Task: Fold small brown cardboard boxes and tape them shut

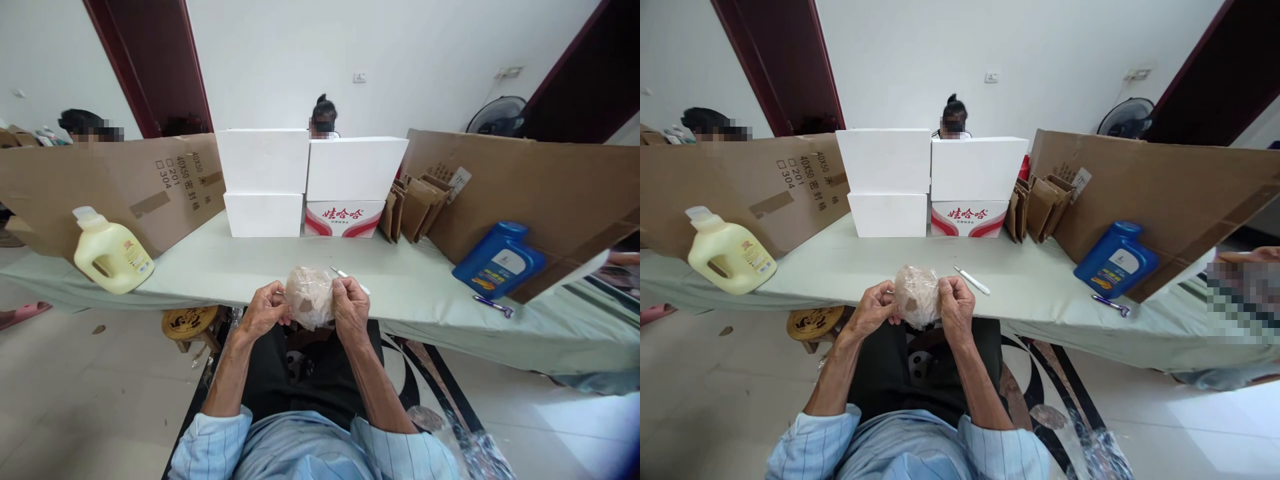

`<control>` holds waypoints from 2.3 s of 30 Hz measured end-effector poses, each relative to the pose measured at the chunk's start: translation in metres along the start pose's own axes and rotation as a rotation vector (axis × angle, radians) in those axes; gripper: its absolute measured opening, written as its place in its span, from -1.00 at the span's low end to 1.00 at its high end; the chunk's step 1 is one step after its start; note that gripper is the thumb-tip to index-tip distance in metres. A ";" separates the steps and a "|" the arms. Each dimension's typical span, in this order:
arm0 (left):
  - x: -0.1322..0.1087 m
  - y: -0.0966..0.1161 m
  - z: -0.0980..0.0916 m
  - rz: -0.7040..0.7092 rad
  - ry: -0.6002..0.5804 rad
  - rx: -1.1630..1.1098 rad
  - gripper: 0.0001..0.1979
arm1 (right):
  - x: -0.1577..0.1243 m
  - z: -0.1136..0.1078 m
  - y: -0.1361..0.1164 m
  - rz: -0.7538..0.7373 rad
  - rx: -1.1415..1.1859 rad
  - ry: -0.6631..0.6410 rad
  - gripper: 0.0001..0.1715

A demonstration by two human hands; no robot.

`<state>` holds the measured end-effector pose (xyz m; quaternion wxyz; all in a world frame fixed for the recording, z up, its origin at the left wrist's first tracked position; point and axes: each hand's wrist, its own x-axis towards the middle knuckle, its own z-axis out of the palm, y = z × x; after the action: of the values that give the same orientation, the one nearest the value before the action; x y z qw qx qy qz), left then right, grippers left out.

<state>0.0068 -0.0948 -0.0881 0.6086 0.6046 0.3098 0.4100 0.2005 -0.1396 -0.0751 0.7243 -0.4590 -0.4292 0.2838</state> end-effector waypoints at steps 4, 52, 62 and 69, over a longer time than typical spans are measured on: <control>0.001 0.001 0.005 0.025 0.073 0.014 -0.44 | -0.001 0.002 0.002 -0.062 -0.030 0.024 -0.32; 0.014 0.009 0.029 0.214 0.585 -0.214 -0.42 | -0.031 0.001 0.004 0.014 0.063 -0.190 -0.53; 0.013 0.013 0.040 0.238 0.631 -0.396 -0.36 | -0.048 0.004 0.012 0.036 0.108 -0.305 -0.58; 0.013 0.013 0.043 0.237 0.626 -0.391 -0.36 | -0.044 0.004 0.016 0.051 0.125 -0.256 -0.59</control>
<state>0.0491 -0.1046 -0.0704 0.5366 0.3545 0.3245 0.6936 0.1764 -0.1665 -0.1049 0.6835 -0.3837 -0.4876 0.3845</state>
